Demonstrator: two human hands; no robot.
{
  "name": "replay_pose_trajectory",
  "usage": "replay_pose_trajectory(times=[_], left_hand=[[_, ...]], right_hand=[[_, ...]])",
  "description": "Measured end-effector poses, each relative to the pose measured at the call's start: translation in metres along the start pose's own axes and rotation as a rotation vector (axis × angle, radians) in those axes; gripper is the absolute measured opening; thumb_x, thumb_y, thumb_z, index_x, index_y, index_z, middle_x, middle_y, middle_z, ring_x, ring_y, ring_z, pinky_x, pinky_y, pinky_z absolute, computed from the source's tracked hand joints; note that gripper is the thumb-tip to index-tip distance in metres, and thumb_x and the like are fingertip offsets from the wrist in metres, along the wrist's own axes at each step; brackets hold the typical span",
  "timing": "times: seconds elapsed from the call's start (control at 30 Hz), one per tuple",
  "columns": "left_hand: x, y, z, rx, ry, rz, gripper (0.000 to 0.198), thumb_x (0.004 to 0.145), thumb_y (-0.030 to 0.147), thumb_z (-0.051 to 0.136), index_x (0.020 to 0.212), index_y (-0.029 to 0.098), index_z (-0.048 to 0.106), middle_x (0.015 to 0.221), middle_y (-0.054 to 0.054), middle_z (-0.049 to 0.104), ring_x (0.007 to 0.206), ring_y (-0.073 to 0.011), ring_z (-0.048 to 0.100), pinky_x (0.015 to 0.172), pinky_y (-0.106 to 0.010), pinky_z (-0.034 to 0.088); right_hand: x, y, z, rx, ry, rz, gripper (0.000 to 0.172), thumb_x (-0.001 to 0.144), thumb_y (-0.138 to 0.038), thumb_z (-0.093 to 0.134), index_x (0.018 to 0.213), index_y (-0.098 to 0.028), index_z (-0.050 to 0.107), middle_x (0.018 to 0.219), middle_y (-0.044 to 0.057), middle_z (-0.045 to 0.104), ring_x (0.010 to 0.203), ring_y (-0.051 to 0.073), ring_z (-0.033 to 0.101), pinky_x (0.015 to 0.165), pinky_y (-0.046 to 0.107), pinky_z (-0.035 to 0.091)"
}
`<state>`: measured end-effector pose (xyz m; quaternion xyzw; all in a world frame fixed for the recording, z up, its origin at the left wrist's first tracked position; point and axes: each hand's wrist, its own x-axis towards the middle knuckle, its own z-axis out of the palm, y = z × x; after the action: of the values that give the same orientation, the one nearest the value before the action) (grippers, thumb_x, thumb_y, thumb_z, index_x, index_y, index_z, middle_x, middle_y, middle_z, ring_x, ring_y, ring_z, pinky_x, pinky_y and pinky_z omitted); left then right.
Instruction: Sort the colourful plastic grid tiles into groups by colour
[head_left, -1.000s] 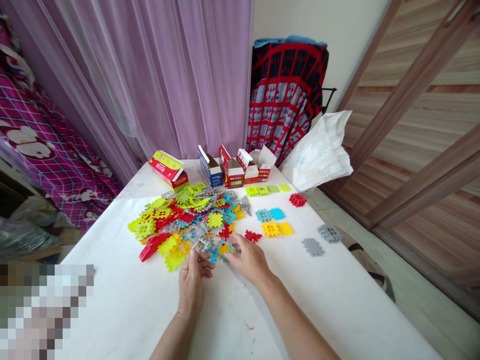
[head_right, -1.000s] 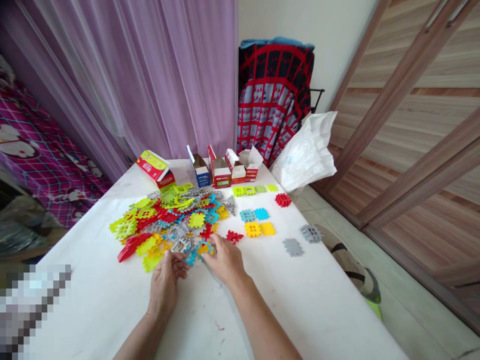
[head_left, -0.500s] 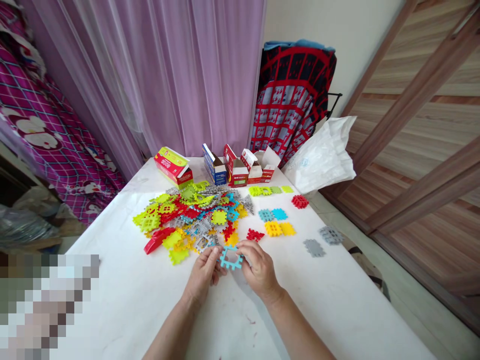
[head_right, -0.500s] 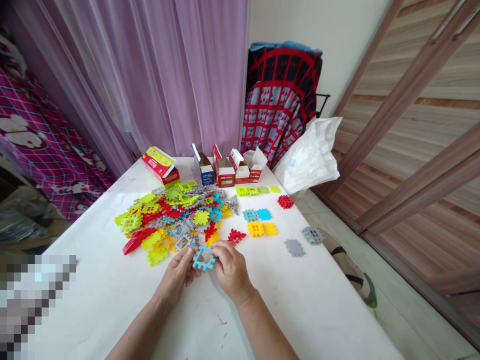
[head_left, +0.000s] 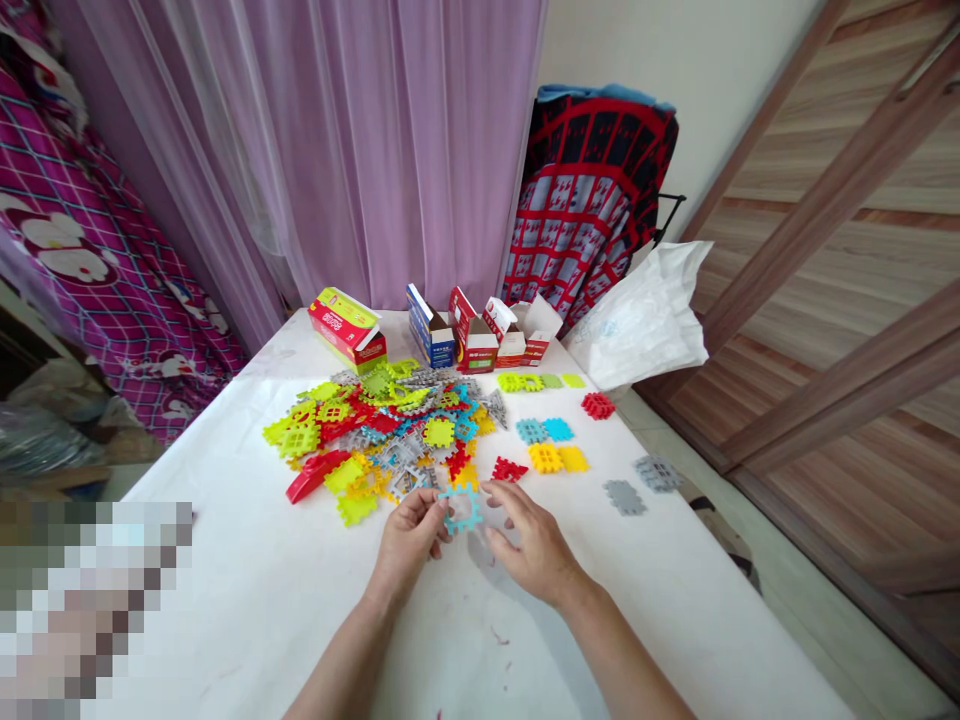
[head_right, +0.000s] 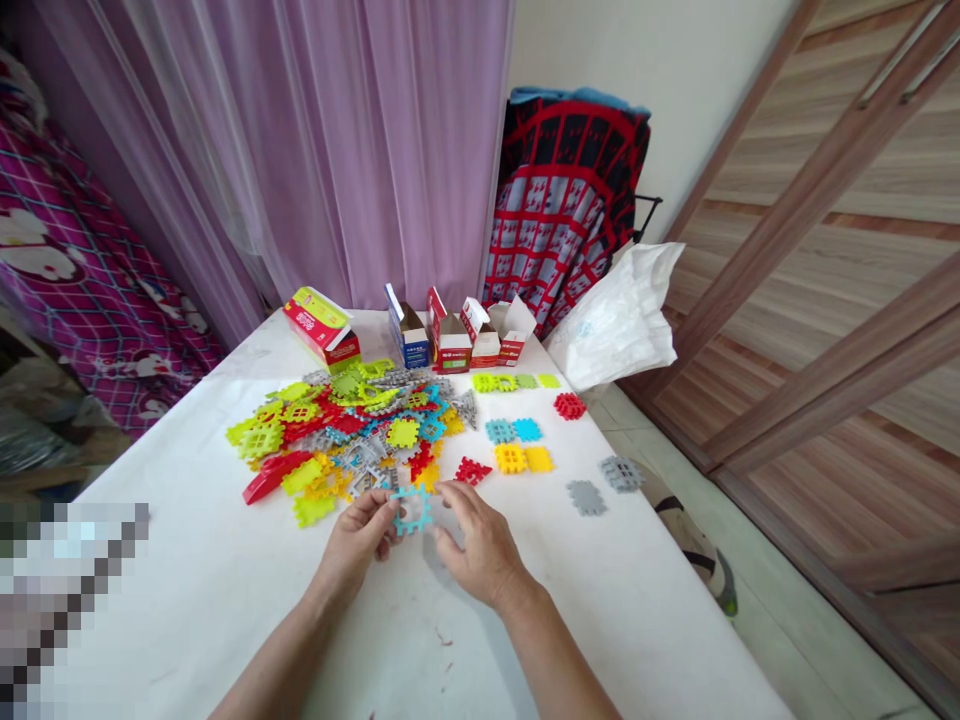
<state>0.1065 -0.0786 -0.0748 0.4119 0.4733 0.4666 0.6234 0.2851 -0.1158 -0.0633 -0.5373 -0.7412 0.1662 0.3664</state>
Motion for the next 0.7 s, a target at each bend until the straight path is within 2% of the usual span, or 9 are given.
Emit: replay_pose_trajectory(times=[0.1,0.17,0.27,0.33,0.4,0.53,0.6,0.7], left_hand=[[-0.001,0.0,0.002,-0.019,0.015,-0.017,0.05,0.056,0.06,0.076,0.078,0.02,0.056,0.056,0.007,0.058,0.043,-0.0079,0.055,0.035,-0.015,0.039],[-0.003,0.0,0.004,-0.026,0.006,-0.037,0.051,0.055,0.06,0.077,0.08,0.021,0.054,0.061,0.006,0.061,0.049,-0.0101,0.06,0.038,-0.016,0.044],[-0.004,-0.002,0.005,0.001,-0.049,-0.058,0.053,0.054,0.06,0.078,0.082,0.022,0.053,0.064,0.005,0.063,0.057,-0.0127,0.065,0.041,-0.017,0.047],[-0.005,-0.003,0.005,0.047,-0.093,-0.039,0.051,0.057,0.061,0.076,0.081,0.021,0.055,0.065,0.003,0.063,0.06,-0.0139,0.065,0.042,-0.018,0.048],[-0.006,-0.004,0.006,0.115,-0.118,0.002,0.046,0.061,0.061,0.072,0.078,0.021,0.058,0.061,0.003,0.061,0.058,-0.0135,0.064,0.04,-0.017,0.046],[-0.005,-0.002,0.007,0.207,-0.13,0.006,0.043,0.065,0.061,0.068,0.069,0.019,0.059,0.048,0.006,0.051,0.039,-0.0082,0.049,0.032,-0.016,0.037],[-0.004,0.0,0.008,0.188,-0.122,-0.023,0.044,0.064,0.062,0.068,0.066,0.019,0.058,0.045,0.006,0.051,0.035,-0.0062,0.043,0.032,-0.016,0.035],[-0.003,0.001,0.009,0.15,-0.1,-0.036,0.047,0.062,0.064,0.069,0.063,0.019,0.056,0.045,0.006,0.053,0.034,-0.0055,0.04,0.032,-0.016,0.034]], right_hand=[[0.001,-0.006,0.002,0.165,-0.031,0.233,0.041,0.08,-0.03,0.059,0.12,-0.021,0.058,0.104,0.007,0.069,0.078,0.017,0.067,0.072,0.03,0.056],[0.003,-0.006,0.01,0.345,-0.002,0.343,0.032,0.082,-0.038,0.058,0.109,-0.019,0.062,0.092,0.006,0.071,0.076,0.018,0.067,0.07,0.029,0.055],[0.007,-0.001,0.021,0.564,0.048,0.396,0.028,0.082,-0.042,0.058,0.093,-0.017,0.065,0.081,0.005,0.07,0.075,0.018,0.066,0.069,0.028,0.054],[0.009,0.006,0.025,0.609,0.08,0.422,0.031,0.081,-0.043,0.059,0.093,-0.016,0.066,0.075,0.003,0.068,0.07,0.018,0.064,0.066,0.028,0.054],[0.01,0.011,0.024,0.582,0.098,0.425,0.033,0.081,-0.042,0.059,0.101,-0.016,0.067,0.073,0.003,0.067,0.067,0.017,0.062,0.062,0.028,0.054],[0.011,0.01,0.013,0.35,0.107,0.3,0.038,0.084,-0.034,0.053,0.118,-0.019,0.061,0.083,0.003,0.067,0.065,0.014,0.061,0.06,0.026,0.052],[0.01,0.003,0.007,0.201,0.076,0.232,0.045,0.081,-0.03,0.057,0.125,-0.021,0.055,0.098,0.005,0.067,0.072,0.015,0.062,0.065,0.028,0.053],[0.011,-0.009,0.001,-0.034,-0.012,0.152,0.06,0.072,-0.025,0.067,0.129,-0.023,0.049,0.121,0.009,0.06,0.091,0.02,0.063,0.081,0.035,0.054]])
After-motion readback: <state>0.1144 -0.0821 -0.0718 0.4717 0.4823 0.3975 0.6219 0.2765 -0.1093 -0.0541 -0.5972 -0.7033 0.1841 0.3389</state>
